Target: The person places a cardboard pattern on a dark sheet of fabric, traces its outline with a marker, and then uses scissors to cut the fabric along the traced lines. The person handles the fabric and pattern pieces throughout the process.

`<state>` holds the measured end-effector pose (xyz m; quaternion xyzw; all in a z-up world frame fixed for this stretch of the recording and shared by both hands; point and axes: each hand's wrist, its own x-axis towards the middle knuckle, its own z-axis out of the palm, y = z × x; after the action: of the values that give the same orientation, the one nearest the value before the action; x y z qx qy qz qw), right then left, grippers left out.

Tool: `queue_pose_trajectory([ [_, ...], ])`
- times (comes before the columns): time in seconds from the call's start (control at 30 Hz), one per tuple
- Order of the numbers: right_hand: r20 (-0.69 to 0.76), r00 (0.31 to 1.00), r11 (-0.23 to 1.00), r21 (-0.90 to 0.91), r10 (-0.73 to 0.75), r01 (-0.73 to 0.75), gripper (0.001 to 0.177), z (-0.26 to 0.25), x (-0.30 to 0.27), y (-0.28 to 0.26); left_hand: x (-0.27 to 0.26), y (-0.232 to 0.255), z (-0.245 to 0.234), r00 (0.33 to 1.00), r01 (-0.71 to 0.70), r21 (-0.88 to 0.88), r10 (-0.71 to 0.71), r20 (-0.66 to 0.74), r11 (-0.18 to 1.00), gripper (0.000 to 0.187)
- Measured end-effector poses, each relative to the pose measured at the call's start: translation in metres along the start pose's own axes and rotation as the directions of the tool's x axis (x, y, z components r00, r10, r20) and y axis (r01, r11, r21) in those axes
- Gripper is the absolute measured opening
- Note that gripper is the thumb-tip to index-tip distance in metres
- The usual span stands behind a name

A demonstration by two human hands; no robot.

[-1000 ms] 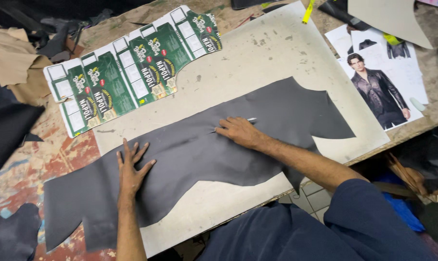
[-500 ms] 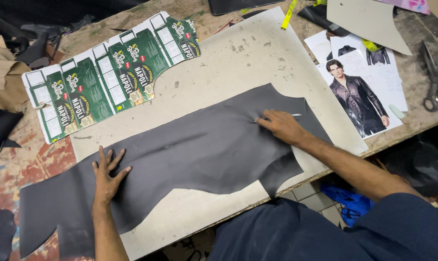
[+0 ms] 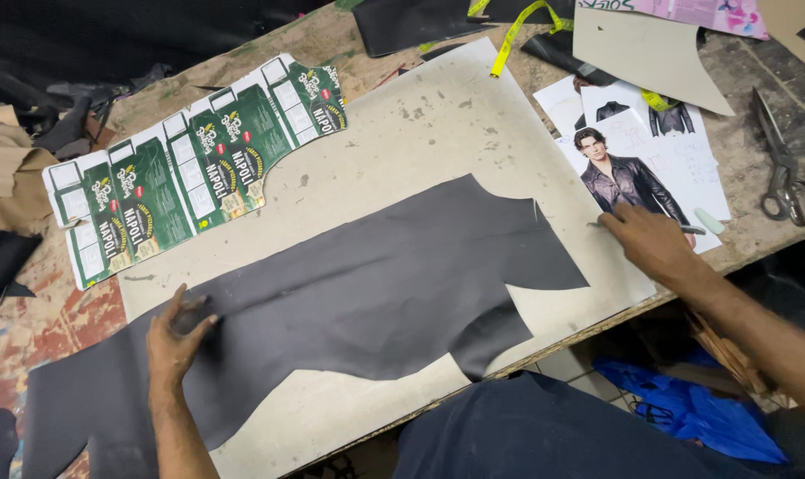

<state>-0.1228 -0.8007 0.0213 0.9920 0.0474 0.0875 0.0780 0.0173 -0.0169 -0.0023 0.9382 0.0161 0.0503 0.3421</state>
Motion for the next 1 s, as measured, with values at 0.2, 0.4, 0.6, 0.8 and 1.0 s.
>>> queue_pose_trajectory([
  [0.2,0.023,0.958,0.919,0.277,0.286,-0.281,0.038,-0.012,0.058,-0.065,0.046,0.018,0.036,0.913,-0.375,0.306,0.405,-0.04,0.875,0.093],
  [0.4,0.129,0.973,0.881,0.414,0.192,-0.228,0.049,0.007,0.119,-0.097,0.069,0.021,0.029,0.985,-0.022,0.198,-0.012,0.171,0.98,0.05],
  [0.6,-0.043,0.984,0.862,0.49,0.172,-0.13,0.033,0.03,0.125,-0.069,0.059,0.003,0.023,0.995,-0.081,0.015,0.082,-0.054,0.997,0.021],
  [0.8,0.048,0.934,0.833,0.437,0.355,-0.339,0.04,0.023,0.171,-0.027,0.1,0.021,0.053,0.992,-0.081,-0.553,0.011,-0.128,0.829,0.016],
  [1.0,0.107,0.909,0.835,0.362,0.404,-0.414,0.044,0.032,0.207,0.014,0.123,0.092,0.088,0.954,0.004,-0.075,-0.026,-0.299,0.997,0.03],
])
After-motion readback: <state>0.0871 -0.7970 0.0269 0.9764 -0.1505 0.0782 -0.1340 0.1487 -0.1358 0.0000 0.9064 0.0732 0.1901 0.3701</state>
